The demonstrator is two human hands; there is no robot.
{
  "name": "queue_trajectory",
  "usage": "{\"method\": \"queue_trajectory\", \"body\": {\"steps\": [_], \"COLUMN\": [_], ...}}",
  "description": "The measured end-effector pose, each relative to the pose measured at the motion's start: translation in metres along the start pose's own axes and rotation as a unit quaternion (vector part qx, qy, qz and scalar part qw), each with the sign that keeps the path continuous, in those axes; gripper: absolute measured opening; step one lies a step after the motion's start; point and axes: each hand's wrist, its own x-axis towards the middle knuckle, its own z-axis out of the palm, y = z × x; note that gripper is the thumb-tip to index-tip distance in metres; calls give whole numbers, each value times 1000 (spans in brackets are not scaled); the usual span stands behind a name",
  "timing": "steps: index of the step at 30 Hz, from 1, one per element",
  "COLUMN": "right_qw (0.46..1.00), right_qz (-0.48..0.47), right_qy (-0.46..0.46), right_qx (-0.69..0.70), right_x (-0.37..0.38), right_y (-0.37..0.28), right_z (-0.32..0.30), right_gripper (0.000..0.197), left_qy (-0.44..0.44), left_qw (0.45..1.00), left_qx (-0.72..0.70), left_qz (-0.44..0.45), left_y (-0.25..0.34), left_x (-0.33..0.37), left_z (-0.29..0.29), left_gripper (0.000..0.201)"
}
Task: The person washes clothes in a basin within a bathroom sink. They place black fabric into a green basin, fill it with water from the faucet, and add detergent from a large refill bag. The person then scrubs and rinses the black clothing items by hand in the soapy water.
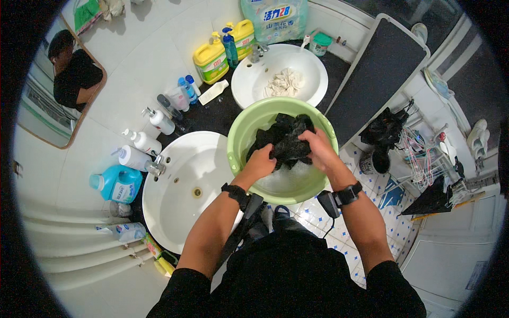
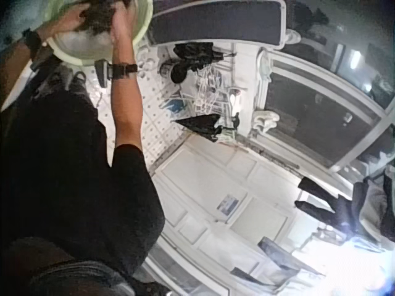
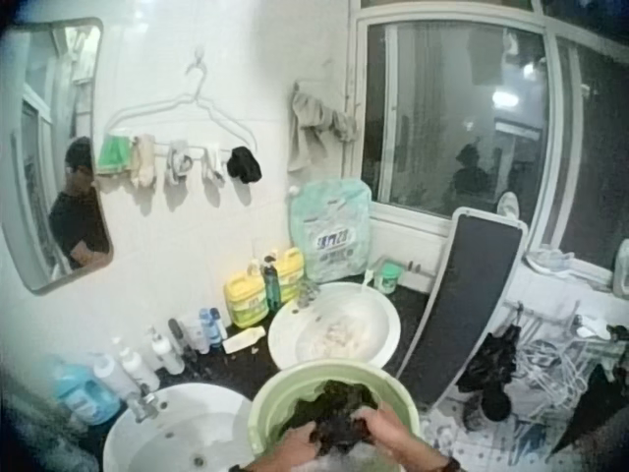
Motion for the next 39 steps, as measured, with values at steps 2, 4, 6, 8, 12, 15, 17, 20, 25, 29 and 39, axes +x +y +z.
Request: {"method": "queue_trajectory", "body": {"steps": [2,4,6,8,12,15,17,20,25,29,39], "right_qw": [998,997,995,993,989,944,925,909,831,757,833], "right_qz": [-41,-70,-93,-107,-96,14,44,60,118,-228,-406], "right_qy": [-32,-16,16,-11,-32,-58,-66,-73,-162,-246,31], "right_qx": [21,22,44,51,-106,-325,-370,-407,-518,-561,-375], "right_x": [-15,-27,-47,-50,-47,-40,-48,-64,-41,12,-29], "right_y": [-26,-53,-86,-104,-131,-154,-169,-192,-176,-47,33], "right_z": [8,11,20,16,2,-33,-48,-60,-36,-36,45], "right_gripper": [37,34,28,25,31,50,42,40,71,92,82], "left_qy": [42,112,148,150,82,117,105,78,159,133,220], "left_qw": [998,989,979,984,994,984,985,990,983,970,966], "left_qx": [-24,-18,-35,9,-52,-126,-132,-111,-77,-200,-3], "left_qz": [40,99,132,96,47,40,19,-21,38,46,135], "left_y": [7,30,48,55,62,62,62,59,71,135,170], "left_x": [-2,-11,-22,-27,-30,-44,-47,-41,-25,-17,4], "left_z": [-8,-26,-41,-51,-52,-45,-53,-60,-75,-114,-139], "left_gripper": [37,36,35,33,28,28,29,29,29,28,29]}}
